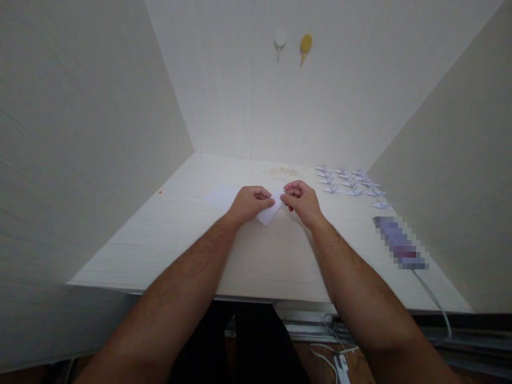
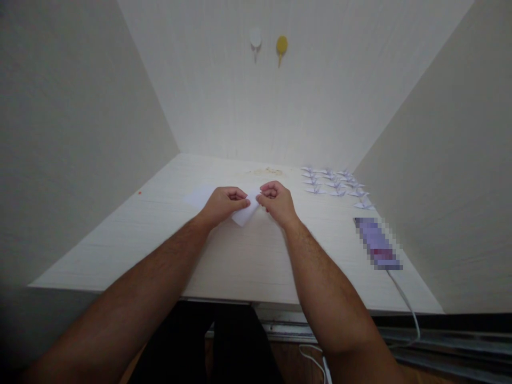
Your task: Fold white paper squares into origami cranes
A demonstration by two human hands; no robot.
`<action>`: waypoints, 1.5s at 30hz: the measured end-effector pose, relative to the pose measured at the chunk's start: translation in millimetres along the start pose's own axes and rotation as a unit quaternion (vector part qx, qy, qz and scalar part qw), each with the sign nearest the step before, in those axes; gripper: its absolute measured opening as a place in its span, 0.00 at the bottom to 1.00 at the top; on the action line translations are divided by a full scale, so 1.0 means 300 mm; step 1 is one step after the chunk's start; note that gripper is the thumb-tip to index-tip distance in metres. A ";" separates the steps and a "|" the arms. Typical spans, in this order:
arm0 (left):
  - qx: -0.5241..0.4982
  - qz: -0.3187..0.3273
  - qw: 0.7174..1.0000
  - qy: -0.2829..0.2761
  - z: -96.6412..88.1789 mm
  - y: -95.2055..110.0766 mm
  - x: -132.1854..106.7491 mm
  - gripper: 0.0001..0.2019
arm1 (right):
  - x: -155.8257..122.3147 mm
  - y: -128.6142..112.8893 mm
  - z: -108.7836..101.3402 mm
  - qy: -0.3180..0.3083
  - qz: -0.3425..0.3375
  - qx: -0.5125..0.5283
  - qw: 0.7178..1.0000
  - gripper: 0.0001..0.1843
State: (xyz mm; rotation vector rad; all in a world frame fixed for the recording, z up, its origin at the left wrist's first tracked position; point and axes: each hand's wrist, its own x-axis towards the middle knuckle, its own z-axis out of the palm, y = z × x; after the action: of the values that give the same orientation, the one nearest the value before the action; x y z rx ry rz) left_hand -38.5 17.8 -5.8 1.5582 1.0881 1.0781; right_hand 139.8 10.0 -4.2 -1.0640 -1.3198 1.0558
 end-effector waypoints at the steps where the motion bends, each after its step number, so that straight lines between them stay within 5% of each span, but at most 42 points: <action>1: -0.004 0.000 1.000 0.006 0.003 0.002 -0.001 0.11 | -0.001 -0.001 0.002 0.001 0.003 0.009 1.000 0.18; 45: -0.044 -0.016 0.999 0.005 0.024 0.003 -0.006 0.11 | -0.007 0.004 0.008 0.011 0.002 -0.018 1.000 0.12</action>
State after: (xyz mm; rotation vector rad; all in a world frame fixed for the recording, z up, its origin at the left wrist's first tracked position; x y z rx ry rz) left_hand -32.0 14.4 -6.4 1.4631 1.0551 1.0996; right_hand 137.6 8.3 -5.9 -1.1029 -1.3237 1.0240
